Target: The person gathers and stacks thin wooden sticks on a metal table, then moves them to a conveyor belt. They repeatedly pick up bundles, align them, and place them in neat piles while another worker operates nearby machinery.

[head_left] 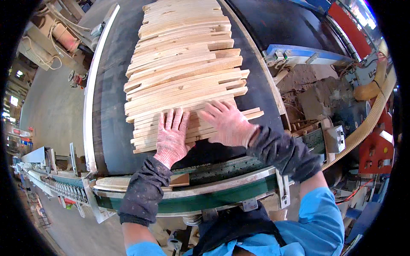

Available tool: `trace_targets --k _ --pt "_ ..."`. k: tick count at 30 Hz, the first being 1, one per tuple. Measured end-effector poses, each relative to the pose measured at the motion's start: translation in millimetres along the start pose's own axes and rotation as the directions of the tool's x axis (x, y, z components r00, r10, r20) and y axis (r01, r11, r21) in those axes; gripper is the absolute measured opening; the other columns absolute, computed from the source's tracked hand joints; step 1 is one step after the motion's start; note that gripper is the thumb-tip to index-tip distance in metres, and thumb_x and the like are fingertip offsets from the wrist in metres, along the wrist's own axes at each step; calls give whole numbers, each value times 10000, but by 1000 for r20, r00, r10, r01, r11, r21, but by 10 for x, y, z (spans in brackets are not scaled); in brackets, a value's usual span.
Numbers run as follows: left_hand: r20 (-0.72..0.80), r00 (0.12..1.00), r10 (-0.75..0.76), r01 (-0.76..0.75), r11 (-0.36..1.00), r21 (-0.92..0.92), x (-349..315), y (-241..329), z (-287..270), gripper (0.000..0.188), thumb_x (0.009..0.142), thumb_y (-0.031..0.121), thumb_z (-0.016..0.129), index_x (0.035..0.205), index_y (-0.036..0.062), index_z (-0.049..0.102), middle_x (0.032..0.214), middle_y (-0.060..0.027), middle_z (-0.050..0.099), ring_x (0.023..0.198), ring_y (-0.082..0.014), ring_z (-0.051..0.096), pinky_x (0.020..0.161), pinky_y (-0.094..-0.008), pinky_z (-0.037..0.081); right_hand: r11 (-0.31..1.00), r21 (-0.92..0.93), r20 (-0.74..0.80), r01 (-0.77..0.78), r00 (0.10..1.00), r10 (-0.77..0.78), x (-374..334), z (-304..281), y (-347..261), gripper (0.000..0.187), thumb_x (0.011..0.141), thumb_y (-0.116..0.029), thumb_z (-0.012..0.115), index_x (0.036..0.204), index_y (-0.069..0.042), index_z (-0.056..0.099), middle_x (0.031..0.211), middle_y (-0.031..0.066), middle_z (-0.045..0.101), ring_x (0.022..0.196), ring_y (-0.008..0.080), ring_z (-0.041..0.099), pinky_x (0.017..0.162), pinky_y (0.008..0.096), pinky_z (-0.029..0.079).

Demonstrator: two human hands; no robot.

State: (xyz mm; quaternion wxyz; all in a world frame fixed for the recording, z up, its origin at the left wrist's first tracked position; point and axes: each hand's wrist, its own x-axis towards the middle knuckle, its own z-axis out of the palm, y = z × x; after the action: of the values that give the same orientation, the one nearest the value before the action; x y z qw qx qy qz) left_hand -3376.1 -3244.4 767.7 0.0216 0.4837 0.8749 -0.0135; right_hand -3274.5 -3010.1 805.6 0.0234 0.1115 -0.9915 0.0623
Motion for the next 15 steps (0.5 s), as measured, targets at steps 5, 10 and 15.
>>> trace_targets --k 5,10,15 --pt "-27 999 -25 22 994 -105 -63 6 -37 1171 749 601 879 1661 102 340 1712 -162 327 1612 -370 243 1315 -614 150 986 -115 -397 -119 915 64 1289 -166 495 793 994 -556 641 1606 -96 439 1643 212 454 1547 387 390 1267 561 283" --pt "-87 996 -21 2 979 -205 59 -12 -46 1109 723 570 905 1608 97 432 1653 -168 398 1562 -393 325 1296 -636 188 933 -99 -71 -347 937 341 1406 409 877 787 1067 -590 517 1666 -103 362 1707 221 368 1599 384 315 1307 519 241" --pt "-84 996 2 -18 983 -185 98 -18 -59 1065 761 584 867 1611 110 434 1649 -200 391 1562 -409 318 1292 -646 188 959 -108 -106 -262 962 251 1343 419 903 772 1062 -566 541 1646 -85 380 1684 233 388 1580 395 338 1296 537 263"
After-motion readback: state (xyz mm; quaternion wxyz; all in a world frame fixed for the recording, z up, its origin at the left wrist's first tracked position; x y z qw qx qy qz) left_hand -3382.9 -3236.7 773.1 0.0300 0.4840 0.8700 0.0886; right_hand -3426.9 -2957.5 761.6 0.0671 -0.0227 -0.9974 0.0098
